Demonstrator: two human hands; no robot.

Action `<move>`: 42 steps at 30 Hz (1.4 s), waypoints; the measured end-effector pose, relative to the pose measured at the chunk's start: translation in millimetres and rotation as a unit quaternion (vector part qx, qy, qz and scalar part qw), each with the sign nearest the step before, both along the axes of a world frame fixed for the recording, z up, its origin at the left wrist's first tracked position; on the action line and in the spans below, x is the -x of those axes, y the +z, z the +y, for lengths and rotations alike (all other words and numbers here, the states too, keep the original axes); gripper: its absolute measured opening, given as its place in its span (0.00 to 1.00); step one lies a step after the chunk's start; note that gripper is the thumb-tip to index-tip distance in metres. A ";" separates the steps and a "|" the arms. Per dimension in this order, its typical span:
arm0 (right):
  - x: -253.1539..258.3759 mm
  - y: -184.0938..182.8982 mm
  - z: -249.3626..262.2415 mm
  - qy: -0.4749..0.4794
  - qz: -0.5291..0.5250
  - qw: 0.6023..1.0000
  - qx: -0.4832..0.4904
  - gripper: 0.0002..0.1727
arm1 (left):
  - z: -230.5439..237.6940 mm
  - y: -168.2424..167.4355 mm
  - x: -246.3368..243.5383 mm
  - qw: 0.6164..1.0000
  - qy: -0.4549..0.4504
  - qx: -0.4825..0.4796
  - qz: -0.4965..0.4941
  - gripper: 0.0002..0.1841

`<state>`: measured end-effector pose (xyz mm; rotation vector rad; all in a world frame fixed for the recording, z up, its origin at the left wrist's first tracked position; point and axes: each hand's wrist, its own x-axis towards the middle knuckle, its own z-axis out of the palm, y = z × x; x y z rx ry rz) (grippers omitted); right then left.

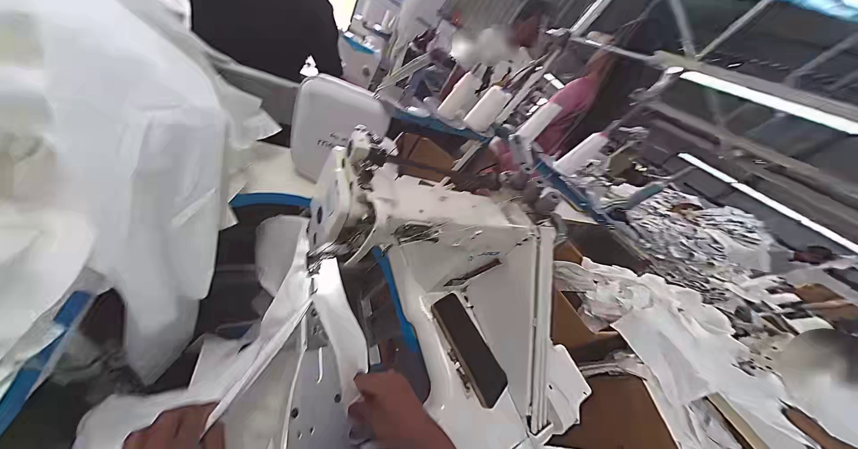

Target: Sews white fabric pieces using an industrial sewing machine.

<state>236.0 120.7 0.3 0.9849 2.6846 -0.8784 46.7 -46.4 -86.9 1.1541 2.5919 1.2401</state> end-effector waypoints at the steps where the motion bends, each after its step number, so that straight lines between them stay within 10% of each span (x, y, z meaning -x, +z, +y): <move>1: -12.1 -14.9 7.5 0.035 0.098 0.994 0.025 0.10 | -2.6 -0.6 -0.4 1.000 -0.013 -0.025 -0.013 0.11; 6: -9.4 22.8 1.4 0.085 0.227 0.964 -0.111 0.16 | 5.5 41.6 10.3 0.924 -0.194 -0.137 -0.299 0.09; 11: -9.3 8.7 -24.0 0.060 0.249 0.956 -0.145 0.16 | 2.5 9.1 24.1 0.996 0.004 -0.063 -0.063 0.11; 15: -11.4 -9.2 -33.8 -0.035 0.305 0.950 -0.057 0.12 | -10.0 38.0 20.9 0.893 -0.241 -0.157 -0.347 0.14; 19: -9.9 40.2 -28.5 -0.014 0.233 0.926 -0.296 0.14 | 4.4 67.3 -0.3 0.953 -0.218 -0.072 -0.196 0.15; 24: 27.4 35.8 -82.6 0.084 0.144 0.912 -0.374 0.08 | 25.6 34.9 -75.1 0.978 -0.074 -0.196 0.009 0.09; 30: 48.4 31.7 -61.3 0.083 0.128 0.888 -0.434 0.08 | 36.9 49.6 -46.5 0.976 -0.113 -0.138 -0.124 0.09; 42: 88.9 18.7 -26.3 0.050 0.096 0.855 -0.507 0.10 | 101.6 32.6 -20.2 0.973 -0.060 -0.223 -0.029 0.11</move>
